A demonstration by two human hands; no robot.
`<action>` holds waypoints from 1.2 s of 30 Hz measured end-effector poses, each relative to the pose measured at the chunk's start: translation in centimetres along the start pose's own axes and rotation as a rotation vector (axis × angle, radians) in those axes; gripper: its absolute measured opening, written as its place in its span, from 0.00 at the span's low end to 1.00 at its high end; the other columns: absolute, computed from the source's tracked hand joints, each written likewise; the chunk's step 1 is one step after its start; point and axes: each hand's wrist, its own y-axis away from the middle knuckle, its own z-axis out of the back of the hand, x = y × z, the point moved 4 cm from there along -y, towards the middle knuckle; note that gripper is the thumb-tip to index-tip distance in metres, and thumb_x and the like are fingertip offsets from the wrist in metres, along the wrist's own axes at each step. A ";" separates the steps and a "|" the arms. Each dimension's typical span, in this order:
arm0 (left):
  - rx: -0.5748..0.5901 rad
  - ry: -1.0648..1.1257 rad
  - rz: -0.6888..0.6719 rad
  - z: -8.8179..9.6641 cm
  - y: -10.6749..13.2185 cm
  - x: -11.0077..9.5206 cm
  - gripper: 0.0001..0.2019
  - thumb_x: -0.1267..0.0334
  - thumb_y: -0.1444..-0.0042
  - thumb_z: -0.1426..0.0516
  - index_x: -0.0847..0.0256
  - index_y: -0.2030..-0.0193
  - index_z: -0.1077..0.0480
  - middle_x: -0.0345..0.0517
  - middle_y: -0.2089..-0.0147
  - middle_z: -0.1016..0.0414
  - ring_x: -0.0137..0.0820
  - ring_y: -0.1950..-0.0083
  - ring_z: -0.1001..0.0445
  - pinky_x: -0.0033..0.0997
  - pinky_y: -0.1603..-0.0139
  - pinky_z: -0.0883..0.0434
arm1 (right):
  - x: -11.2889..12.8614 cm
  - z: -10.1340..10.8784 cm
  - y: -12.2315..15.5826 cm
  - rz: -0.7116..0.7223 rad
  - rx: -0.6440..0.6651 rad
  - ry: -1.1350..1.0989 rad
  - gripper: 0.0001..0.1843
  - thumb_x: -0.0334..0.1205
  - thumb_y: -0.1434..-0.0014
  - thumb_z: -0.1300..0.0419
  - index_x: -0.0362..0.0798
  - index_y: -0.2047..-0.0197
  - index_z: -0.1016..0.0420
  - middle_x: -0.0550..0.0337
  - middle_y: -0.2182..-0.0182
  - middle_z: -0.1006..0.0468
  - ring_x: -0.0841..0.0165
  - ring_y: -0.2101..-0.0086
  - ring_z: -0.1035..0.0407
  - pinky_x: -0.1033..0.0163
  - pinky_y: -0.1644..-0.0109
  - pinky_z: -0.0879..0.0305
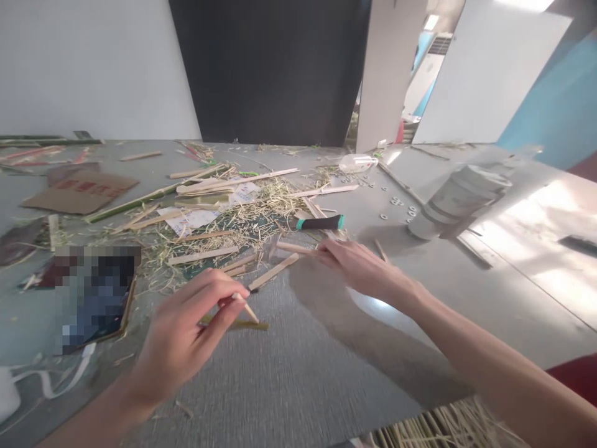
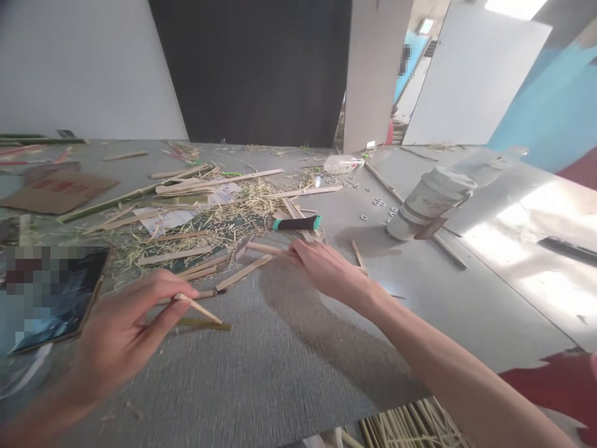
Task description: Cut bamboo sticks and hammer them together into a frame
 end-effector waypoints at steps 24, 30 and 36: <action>-0.343 0.197 0.412 2.2 1.4 4.7 0.09 0.62 0.33 0.40 0.54 0.48 0.22 0.40 0.63 0.21 0.26 0.68 0.25 0.26 0.65 0.21 | 13.3 -4.9 -7.2 0.653 -0.035 0.035 0.14 0.50 0.29 0.43 0.47 0.57 0.25 0.55 0.57 0.23 0.67 0.59 0.31 0.58 0.51 0.37; -0.268 0.187 0.396 1.7 1.3 4.3 0.14 0.64 0.36 0.37 0.51 0.44 0.24 0.39 0.60 0.21 0.27 0.65 0.22 0.26 0.61 0.19 | 6.7 -1.3 -10.2 0.341 -0.113 0.116 0.17 0.27 0.31 0.56 0.44 0.55 0.25 0.51 0.60 0.23 0.68 0.65 0.31 0.59 0.60 0.38; -0.205 0.218 0.373 1.0 1.5 4.0 0.15 0.66 0.37 0.36 0.54 0.45 0.26 0.39 0.61 0.19 0.27 0.61 0.19 0.26 0.57 0.19 | -2.7 2.2 -11.4 0.100 -0.050 0.190 0.08 0.40 0.38 0.40 0.44 0.58 0.25 0.48 0.61 0.22 0.62 0.62 0.30 0.58 0.62 0.41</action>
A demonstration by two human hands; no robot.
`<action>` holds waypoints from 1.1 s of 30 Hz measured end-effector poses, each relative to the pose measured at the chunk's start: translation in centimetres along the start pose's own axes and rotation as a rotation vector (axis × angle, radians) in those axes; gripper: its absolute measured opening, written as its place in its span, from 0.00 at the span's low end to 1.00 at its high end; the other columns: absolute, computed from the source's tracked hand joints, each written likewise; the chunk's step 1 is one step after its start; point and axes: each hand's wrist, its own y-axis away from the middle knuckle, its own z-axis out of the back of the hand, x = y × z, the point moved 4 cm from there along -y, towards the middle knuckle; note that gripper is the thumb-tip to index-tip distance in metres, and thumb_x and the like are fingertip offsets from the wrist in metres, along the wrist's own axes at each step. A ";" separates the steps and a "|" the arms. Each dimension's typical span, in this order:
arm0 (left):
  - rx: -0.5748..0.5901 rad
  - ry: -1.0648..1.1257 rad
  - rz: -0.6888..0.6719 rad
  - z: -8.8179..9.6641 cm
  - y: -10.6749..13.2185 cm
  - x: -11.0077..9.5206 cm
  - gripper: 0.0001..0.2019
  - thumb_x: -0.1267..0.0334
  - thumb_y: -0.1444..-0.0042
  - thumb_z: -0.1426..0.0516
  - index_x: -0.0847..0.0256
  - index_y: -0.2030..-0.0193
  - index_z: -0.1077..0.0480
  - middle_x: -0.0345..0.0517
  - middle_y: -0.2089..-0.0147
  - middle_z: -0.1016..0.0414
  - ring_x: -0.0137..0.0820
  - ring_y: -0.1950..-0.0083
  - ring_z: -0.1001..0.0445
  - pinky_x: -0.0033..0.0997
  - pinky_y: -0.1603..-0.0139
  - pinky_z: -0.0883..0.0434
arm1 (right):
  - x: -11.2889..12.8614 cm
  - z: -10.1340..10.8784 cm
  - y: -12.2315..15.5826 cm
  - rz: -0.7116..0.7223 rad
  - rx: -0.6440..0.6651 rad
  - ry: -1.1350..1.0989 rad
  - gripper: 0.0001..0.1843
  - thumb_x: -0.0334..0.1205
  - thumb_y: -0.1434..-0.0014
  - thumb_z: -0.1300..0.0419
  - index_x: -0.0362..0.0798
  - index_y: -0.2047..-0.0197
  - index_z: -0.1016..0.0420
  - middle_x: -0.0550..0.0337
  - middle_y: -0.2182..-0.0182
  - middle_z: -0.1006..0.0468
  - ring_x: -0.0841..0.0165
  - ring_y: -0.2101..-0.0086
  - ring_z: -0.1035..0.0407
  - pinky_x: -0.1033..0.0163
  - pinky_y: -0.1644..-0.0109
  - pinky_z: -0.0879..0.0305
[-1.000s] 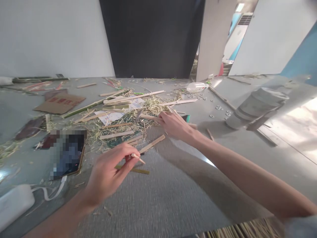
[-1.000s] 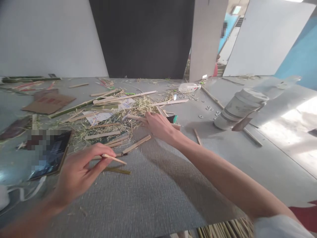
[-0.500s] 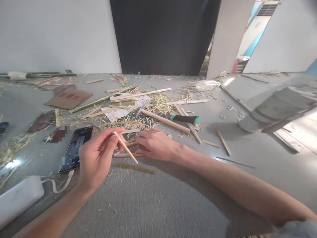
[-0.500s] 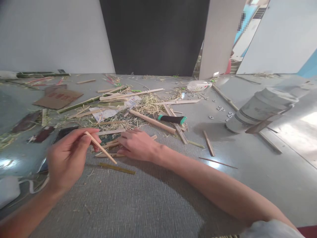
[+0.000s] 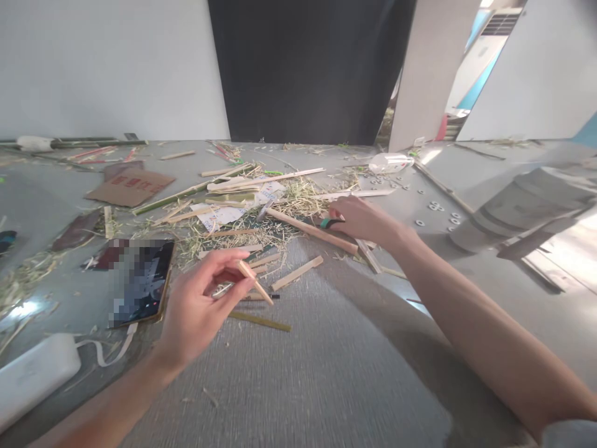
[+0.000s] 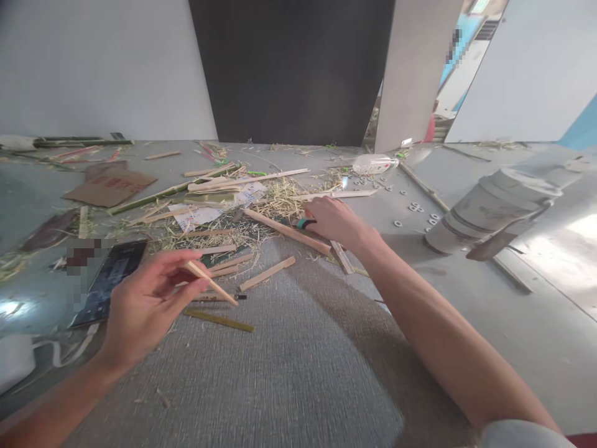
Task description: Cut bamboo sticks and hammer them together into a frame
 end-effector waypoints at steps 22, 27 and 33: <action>0.181 -0.265 -0.240 -3.2 -1.3 -3.6 0.10 0.70 0.38 0.37 0.57 0.51 0.26 0.38 0.61 0.16 0.25 0.63 0.17 0.18 0.69 0.23 | 0.9 3.4 7.5 -0.006 -0.313 -0.197 0.17 0.51 0.28 0.53 0.53 0.66 0.39 0.60 0.76 0.34 0.68 0.75 0.43 0.58 0.68 0.46; 0.201 -0.274 -0.300 -3.3 -1.8 -4.4 0.05 0.72 0.38 0.39 0.58 0.61 0.27 0.36 0.66 0.17 0.23 0.69 0.20 0.20 0.66 0.25 | 3.5 2.4 9.4 0.229 -0.290 -0.228 0.16 0.52 0.29 0.50 0.52 0.61 0.29 0.59 0.73 0.27 0.68 0.75 0.39 0.59 0.68 0.45; 0.379 -0.422 -0.281 -3.2 -3.3 -6.3 0.05 0.70 0.40 0.41 0.59 0.67 0.27 0.34 0.73 0.22 0.23 0.73 0.25 0.22 0.70 0.32 | 8.2 0.4 10.1 0.591 -0.314 -0.065 0.17 0.50 0.27 0.49 0.49 0.64 0.30 0.60 0.72 0.28 0.69 0.74 0.40 0.60 0.68 0.49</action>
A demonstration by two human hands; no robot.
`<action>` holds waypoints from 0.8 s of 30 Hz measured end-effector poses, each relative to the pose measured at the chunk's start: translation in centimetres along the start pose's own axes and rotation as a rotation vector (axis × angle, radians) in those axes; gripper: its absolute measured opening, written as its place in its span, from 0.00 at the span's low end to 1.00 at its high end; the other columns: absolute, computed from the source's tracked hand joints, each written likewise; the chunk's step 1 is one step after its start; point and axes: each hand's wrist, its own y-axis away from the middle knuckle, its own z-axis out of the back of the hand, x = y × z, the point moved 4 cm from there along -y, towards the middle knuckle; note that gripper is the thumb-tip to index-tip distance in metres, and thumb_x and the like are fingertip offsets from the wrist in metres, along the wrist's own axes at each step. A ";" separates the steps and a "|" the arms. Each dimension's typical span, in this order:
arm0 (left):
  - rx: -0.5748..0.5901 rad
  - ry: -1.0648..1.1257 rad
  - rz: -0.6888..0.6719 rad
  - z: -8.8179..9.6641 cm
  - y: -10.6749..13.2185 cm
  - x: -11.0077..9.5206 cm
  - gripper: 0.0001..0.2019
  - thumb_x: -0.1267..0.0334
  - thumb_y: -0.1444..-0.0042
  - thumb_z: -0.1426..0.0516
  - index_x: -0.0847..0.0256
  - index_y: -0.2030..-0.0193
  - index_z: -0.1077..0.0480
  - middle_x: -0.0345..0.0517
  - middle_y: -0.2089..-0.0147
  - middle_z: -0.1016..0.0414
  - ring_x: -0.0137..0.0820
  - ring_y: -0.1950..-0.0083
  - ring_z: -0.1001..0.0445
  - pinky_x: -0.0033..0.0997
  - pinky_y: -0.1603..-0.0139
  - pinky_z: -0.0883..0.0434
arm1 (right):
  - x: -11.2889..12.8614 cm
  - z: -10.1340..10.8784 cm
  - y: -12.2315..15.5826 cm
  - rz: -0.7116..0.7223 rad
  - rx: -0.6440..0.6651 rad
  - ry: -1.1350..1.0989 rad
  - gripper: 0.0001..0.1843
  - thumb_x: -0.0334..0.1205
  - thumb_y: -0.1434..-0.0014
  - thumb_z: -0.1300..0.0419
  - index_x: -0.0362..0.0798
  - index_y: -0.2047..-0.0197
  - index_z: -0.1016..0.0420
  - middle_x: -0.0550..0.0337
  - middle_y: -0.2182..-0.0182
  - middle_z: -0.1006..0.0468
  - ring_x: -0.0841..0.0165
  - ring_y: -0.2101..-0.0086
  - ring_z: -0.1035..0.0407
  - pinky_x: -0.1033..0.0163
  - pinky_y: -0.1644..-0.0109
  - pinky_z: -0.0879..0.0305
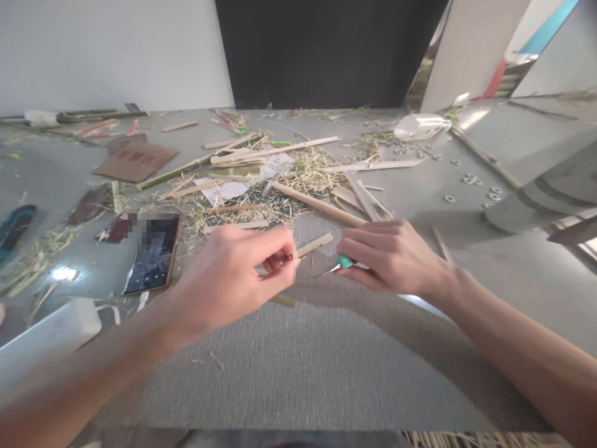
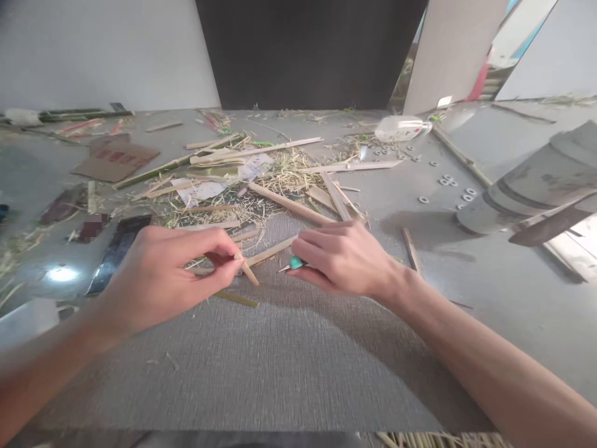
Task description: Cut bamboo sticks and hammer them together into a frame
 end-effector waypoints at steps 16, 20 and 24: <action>0.244 -0.065 0.100 0.3 -2.5 -0.6 0.09 0.72 0.48 0.42 0.59 0.76 0.37 0.32 0.80 0.35 0.22 0.78 0.38 0.28 0.76 0.47 | 2.7 -2.3 -1.2 -0.066 -0.040 0.144 0.16 0.47 0.27 0.47 0.47 0.65 0.30 0.63 0.72 0.29 0.70 0.72 0.38 0.59 0.68 0.50; 0.272 -0.046 0.112 0.3 -2.5 -0.5 0.09 0.70 0.46 0.42 0.59 0.75 0.36 0.32 0.79 0.35 0.22 0.77 0.37 0.27 0.75 0.47 | 2.8 -4.0 -0.7 -0.042 0.038 0.136 0.17 0.47 0.27 0.47 0.48 0.65 0.28 0.62 0.72 0.27 0.68 0.73 0.38 0.58 0.67 0.50; 0.277 -0.052 0.126 0.2 -2.6 -0.3 0.10 0.69 0.45 0.43 0.59 0.76 0.37 0.33 0.79 0.36 0.22 0.77 0.39 0.28 0.75 0.47 | 2.6 -3.1 -0.7 -0.043 -0.028 0.143 0.15 0.46 0.28 0.46 0.47 0.65 0.28 0.62 0.73 0.28 0.69 0.73 0.39 0.59 0.67 0.49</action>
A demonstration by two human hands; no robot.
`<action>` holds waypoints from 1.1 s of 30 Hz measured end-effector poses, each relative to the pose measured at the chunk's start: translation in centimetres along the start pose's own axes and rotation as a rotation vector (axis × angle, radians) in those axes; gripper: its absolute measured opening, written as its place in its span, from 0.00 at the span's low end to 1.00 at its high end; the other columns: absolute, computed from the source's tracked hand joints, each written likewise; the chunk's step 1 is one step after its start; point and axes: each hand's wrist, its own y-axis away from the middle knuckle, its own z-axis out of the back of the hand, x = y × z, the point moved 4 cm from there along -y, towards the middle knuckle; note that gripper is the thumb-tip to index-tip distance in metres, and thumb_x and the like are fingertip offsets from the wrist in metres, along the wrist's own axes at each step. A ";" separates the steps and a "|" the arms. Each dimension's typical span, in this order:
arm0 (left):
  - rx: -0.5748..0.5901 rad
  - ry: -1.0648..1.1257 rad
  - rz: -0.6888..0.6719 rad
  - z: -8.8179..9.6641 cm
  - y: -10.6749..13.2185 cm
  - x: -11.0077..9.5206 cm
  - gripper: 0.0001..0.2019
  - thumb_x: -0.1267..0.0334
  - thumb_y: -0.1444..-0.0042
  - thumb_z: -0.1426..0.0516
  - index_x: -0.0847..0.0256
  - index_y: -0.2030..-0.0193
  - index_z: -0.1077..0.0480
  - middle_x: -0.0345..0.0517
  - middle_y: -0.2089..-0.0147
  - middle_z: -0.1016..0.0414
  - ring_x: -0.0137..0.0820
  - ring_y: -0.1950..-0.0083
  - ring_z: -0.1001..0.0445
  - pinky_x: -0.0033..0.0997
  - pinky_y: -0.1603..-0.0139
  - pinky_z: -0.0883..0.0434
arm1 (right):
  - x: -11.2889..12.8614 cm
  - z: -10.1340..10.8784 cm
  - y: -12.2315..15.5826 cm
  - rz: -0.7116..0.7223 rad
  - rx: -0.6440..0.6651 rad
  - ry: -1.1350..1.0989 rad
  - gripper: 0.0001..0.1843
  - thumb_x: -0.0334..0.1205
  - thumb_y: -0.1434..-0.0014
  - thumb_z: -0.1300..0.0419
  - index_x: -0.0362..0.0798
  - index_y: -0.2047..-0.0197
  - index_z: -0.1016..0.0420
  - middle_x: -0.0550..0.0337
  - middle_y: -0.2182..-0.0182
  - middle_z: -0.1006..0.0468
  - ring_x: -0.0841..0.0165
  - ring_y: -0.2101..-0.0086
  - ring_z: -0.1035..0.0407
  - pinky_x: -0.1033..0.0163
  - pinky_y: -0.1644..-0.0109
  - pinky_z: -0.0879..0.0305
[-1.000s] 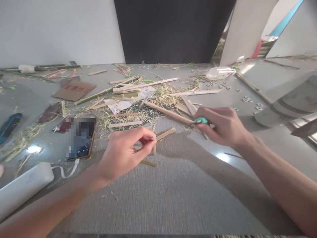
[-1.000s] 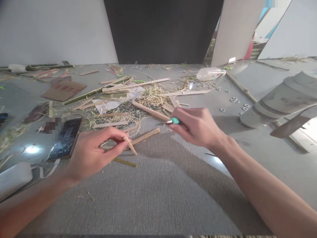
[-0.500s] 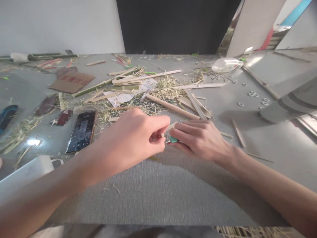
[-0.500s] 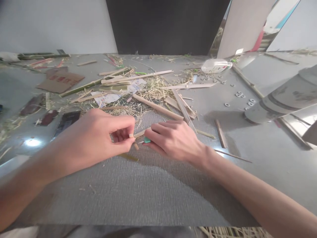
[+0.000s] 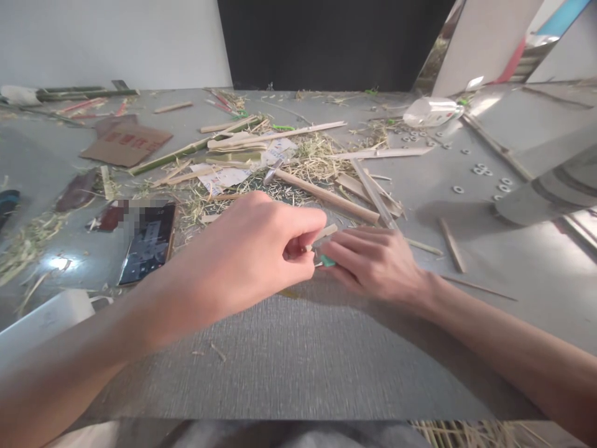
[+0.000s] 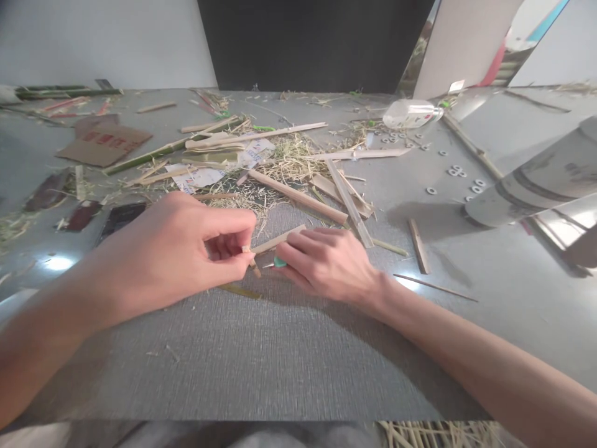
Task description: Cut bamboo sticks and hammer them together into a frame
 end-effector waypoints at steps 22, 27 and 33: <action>0.051 0.009 0.002 0.1 -0.1 0.6 0.09 0.67 0.44 0.44 0.59 0.74 0.36 0.33 0.78 0.38 0.23 0.76 0.41 0.29 0.74 0.48 | 0.1 -0.5 -0.2 -0.037 0.012 -0.065 0.18 0.48 0.27 0.48 0.47 0.66 0.30 0.61 0.70 0.29 0.69 0.70 0.38 0.59 0.67 0.49; 0.025 0.018 -0.001 0.2 0.0 0.5 0.09 0.68 0.44 0.44 0.59 0.74 0.37 0.33 0.78 0.38 0.23 0.77 0.41 0.28 0.74 0.48 | 0.3 -0.3 -0.3 -0.029 0.025 -0.039 0.19 0.49 0.27 0.49 0.48 0.66 0.30 0.61 0.69 0.29 0.69 0.70 0.39 0.58 0.68 0.51; 0.027 0.024 -0.011 0.2 0.0 0.4 0.08 0.68 0.45 0.44 0.59 0.74 0.37 0.34 0.78 0.37 0.23 0.77 0.41 0.28 0.75 0.48 | 0.4 0.3 -0.8 -0.075 0.021 -0.110 0.18 0.48 0.26 0.49 0.47 0.65 0.30 0.61 0.70 0.29 0.69 0.70 0.38 0.58 0.68 0.52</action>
